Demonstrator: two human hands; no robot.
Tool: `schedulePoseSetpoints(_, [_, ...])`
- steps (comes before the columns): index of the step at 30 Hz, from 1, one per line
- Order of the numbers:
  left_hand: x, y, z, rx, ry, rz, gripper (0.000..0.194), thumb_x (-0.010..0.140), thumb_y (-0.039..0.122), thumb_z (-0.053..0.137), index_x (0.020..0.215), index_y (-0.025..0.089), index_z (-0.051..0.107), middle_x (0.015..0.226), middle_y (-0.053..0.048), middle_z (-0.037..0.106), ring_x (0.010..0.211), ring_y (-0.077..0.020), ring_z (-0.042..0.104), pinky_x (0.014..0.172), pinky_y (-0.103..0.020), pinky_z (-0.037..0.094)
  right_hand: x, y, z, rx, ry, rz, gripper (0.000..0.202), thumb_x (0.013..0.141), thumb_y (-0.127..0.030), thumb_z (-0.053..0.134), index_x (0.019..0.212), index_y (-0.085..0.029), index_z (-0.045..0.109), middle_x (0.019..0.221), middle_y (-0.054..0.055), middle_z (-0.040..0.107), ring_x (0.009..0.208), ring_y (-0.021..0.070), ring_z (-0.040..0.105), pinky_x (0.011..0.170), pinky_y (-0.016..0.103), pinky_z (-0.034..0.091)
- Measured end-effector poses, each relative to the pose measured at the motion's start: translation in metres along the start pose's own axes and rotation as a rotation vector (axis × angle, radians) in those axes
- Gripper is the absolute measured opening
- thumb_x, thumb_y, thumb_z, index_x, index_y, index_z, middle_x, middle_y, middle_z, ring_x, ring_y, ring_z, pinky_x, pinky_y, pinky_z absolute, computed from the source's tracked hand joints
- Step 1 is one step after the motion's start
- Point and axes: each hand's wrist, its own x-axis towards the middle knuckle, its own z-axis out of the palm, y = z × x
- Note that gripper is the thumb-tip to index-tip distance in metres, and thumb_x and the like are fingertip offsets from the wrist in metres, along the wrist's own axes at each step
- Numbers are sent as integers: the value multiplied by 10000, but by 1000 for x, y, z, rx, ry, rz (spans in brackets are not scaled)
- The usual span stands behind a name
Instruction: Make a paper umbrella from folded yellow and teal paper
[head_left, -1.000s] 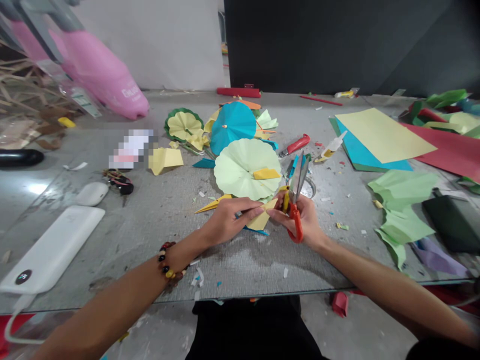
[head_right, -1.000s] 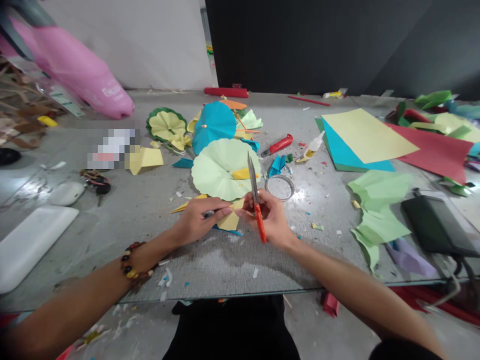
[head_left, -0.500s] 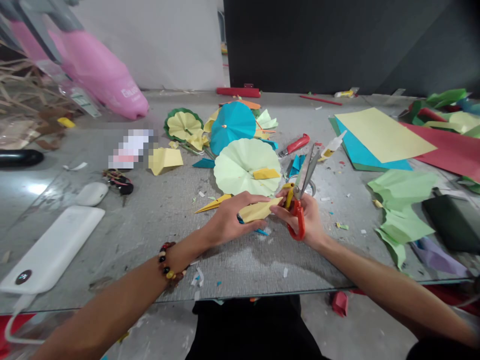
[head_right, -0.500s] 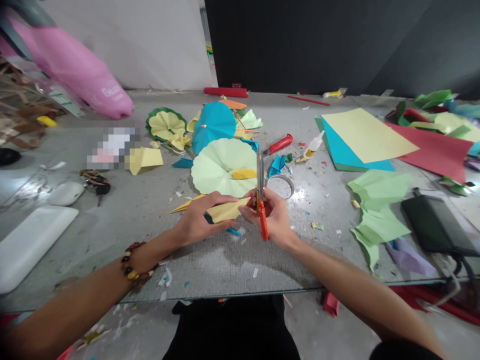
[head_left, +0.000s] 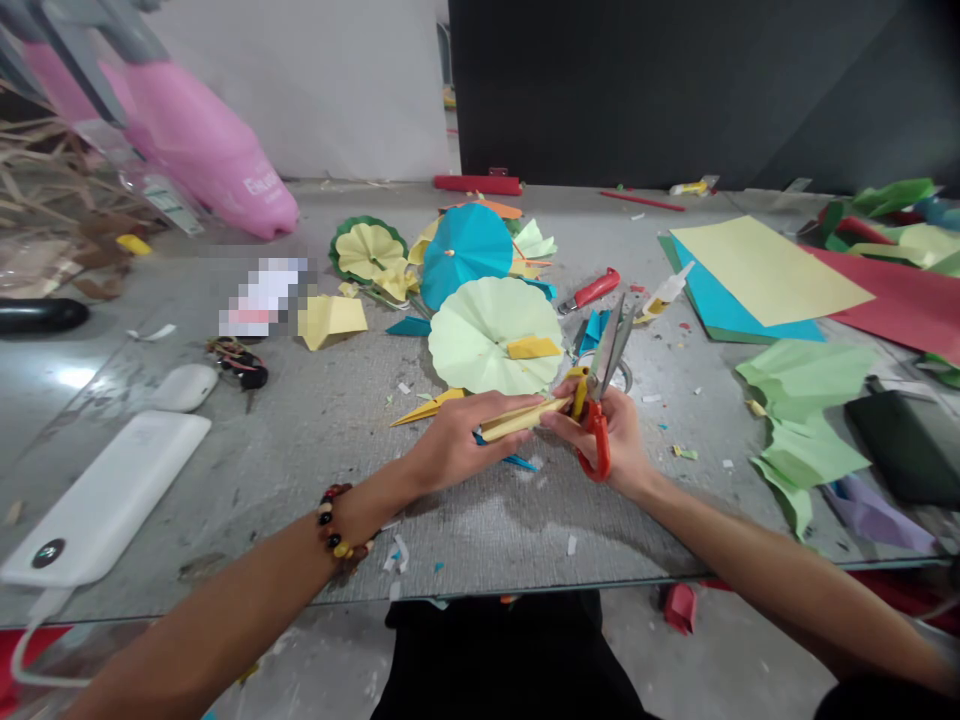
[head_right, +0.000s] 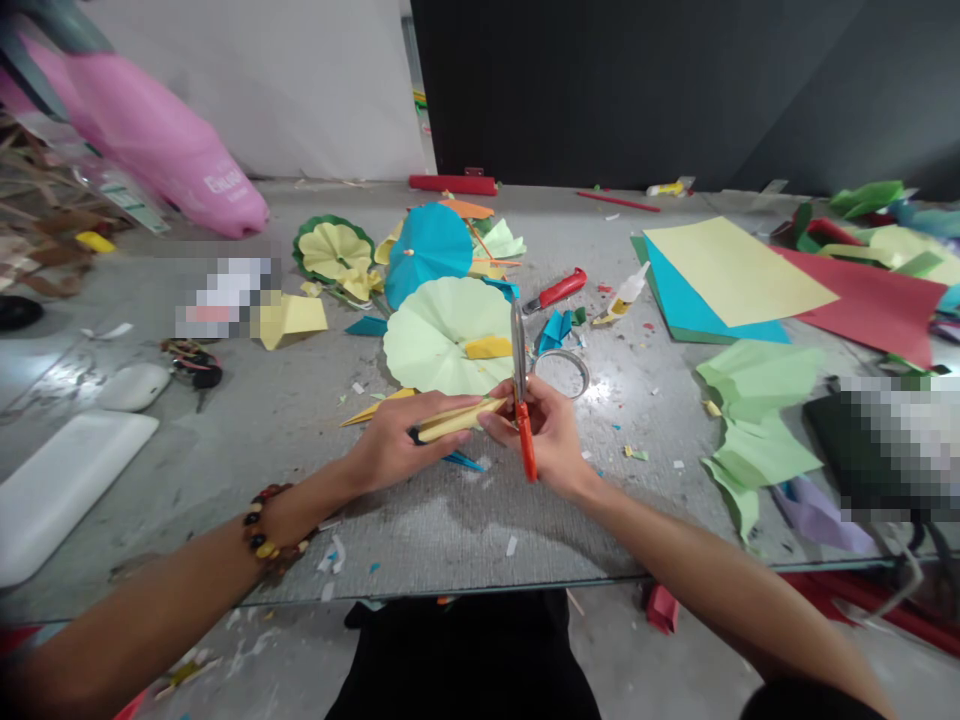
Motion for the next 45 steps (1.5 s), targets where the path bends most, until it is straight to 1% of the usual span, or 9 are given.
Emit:
schedulePoseSetpoints(7, [-1, 1, 1, 22, 11, -12, 359, 963, 324, 681, 1300, 201, 689, 1245, -86, 759, 1100, -198, 750, 961, -300, 606, 1, 1, 0, -34, 4, -20, 392, 677, -427, 902, 913, -230, 660, 730, -30, 653, 655, 142, 616, 618, 282, 527])
schedulePoseSetpoints(13, [-1, -3, 1, 9, 12, -2, 316, 978, 310, 671, 1275, 209, 704, 1183, -76, 778, 1031, -168, 754, 932, -275, 599, 0, -2, 2, -53, -1, -4, 425, 656, -481, 910, 887, -238, 649, 673, -39, 606, 586, 134, 567, 553, 282, 488])
schedulePoseSetpoints(17, [-1, -5, 1, 27, 14, 43, 404, 915, 360, 753, 1283, 201, 698, 1168, -88, 771, 1017, -178, 750, 902, -284, 605, 0, -3, 2, -70, 3, -11, 414, 662, -476, 909, 893, -248, 651, 676, -40, 601, 588, 134, 562, 547, 282, 473])
schedulePoseSetpoints(24, [-5, -9, 4, 178, 15, 128, 338, 994, 264, 641, 1326, 202, 673, 1186, -72, 782, 1002, -171, 769, 864, -275, 614, 1, -5, 3, -61, -7, -3, 429, 644, -503, 914, 874, -262, 644, 687, -30, 638, 599, 156, 590, 579, 322, 513])
schedulePoseSetpoints(31, [-4, -8, 5, 190, 40, 95, 275, 1011, 311, 614, 1222, 175, 728, 1090, -79, 806, 947, -179, 782, 828, -259, 606, 1, -4, 2, -41, 19, -9, 425, 641, -486, 928, 890, -259, 668, 749, -11, 682, 665, 180, 648, 646, 349, 551])
schedulePoseSetpoints(35, [-4, -5, 4, 176, -1, 10, 266, 1026, 350, 586, 1165, 183, 739, 1032, -71, 806, 888, -166, 771, 793, -250, 586, 1, -4, 3, -72, 20, -16, 425, 650, -515, 913, 873, -251, 666, 787, 3, 701, 688, 191, 663, 649, 355, 556])
schedulePoseSetpoints(39, [-3, -4, 2, 180, -36, 12, 287, 1051, 370, 534, 1097, 169, 733, 918, -59, 784, 817, -150, 739, 751, -243, 554, 0, -4, 3, -77, -3, -33, 430, 668, -535, 888, 872, -237, 656, 779, 1, 689, 701, 191, 668, 646, 342, 562])
schedulePoseSetpoints(42, [-3, -5, 2, 206, -67, 48, 339, 1028, 445, 568, 1174, 167, 696, 926, -63, 758, 837, -162, 714, 772, -263, 547, 1, -5, 3, -85, 22, -40, 415, 671, -502, 892, 874, -234, 650, 745, -13, 646, 683, 172, 638, 643, 322, 557])
schedulePoseSetpoints(45, [-3, -6, 3, 253, -54, 101, 501, 951, 520, 665, 1322, 186, 617, 1010, -71, 745, 887, -179, 689, 833, -299, 551, 1, -7, 3, -66, 57, -23, 407, 673, -469, 897, 889, -232, 646, 713, -29, 612, 638, 143, 596, 615, 297, 537])
